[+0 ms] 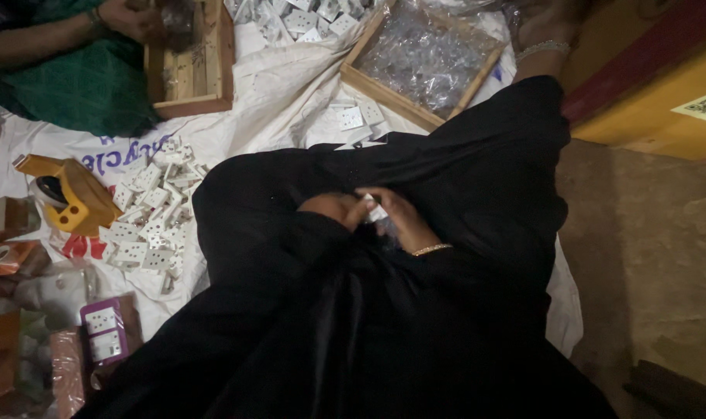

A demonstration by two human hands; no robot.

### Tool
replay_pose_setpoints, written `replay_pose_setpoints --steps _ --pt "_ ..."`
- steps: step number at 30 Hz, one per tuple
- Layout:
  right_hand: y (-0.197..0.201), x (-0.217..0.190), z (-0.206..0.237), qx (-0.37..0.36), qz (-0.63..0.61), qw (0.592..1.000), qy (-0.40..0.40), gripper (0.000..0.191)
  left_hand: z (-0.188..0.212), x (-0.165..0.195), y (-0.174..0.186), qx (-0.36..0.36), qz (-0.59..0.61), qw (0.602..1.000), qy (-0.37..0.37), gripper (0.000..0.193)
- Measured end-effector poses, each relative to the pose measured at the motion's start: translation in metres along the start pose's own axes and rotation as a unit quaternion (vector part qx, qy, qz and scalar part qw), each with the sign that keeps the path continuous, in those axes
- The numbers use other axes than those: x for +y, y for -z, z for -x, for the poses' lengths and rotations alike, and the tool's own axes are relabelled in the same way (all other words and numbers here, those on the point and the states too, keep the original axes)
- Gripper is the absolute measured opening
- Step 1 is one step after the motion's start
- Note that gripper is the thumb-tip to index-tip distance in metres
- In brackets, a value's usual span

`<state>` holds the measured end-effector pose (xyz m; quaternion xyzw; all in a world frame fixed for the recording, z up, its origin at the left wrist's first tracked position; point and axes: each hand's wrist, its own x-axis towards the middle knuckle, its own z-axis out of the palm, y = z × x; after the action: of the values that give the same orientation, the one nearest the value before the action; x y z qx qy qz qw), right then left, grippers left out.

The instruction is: The person sits on the floor and repeatedly picks up small white electrical components, places them into clear plastic bags, and sets the filled bags into a wooden tray. Another person works nearby in the same manner.

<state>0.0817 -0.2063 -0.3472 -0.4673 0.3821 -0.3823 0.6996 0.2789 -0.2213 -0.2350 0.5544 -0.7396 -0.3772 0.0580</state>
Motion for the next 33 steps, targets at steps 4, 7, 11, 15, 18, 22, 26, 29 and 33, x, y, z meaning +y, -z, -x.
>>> replay_pose_setpoints --steps 4,7,11,15,18,22,26,29,33 --pt "-0.002 0.015 -0.016 -0.091 0.007 0.995 0.05 0.087 -0.01 -0.02 -0.003 0.003 0.04 0.995 0.09 0.062" --pt "-0.004 0.024 -0.02 -0.092 0.032 0.993 0.071 0.083 -0.013 -0.024 -0.002 0.016 0.027 0.997 0.074 0.062" --pt "-0.009 0.032 -0.029 0.018 0.059 0.998 -0.027 0.078 -0.013 -0.03 0.007 0.025 -0.001 0.999 -0.033 0.057" --pt "-0.013 0.039 -0.042 0.014 0.065 0.998 -0.007 0.072 -0.013 -0.043 0.012 0.041 -0.078 0.996 -0.024 0.046" --pt "-0.015 0.046 -0.05 0.0 0.08 0.997 -0.006 0.07 -0.019 -0.059 0.012 0.053 -0.089 0.989 -0.101 0.042" --pt "-0.014 0.05 -0.06 -0.028 0.099 0.995 -0.01 0.072 -0.033 -0.078 0.009 -0.026 -0.025 0.997 -0.064 0.048" --pt "-0.013 0.049 -0.07 -0.04 0.083 0.995 -0.047 0.076 -0.044 -0.087 0.007 -0.057 0.076 0.995 -0.022 0.055" --pt "-0.014 0.048 -0.077 -0.007 0.056 0.992 -0.115 0.069 -0.044 -0.091 0.006 -0.043 0.11 0.992 -0.042 0.056" --pt "-0.016 0.058 -0.091 0.066 -0.009 0.98 -0.187 0.065 -0.039 -0.098 0.002 -0.004 0.139 0.984 -0.115 0.055"
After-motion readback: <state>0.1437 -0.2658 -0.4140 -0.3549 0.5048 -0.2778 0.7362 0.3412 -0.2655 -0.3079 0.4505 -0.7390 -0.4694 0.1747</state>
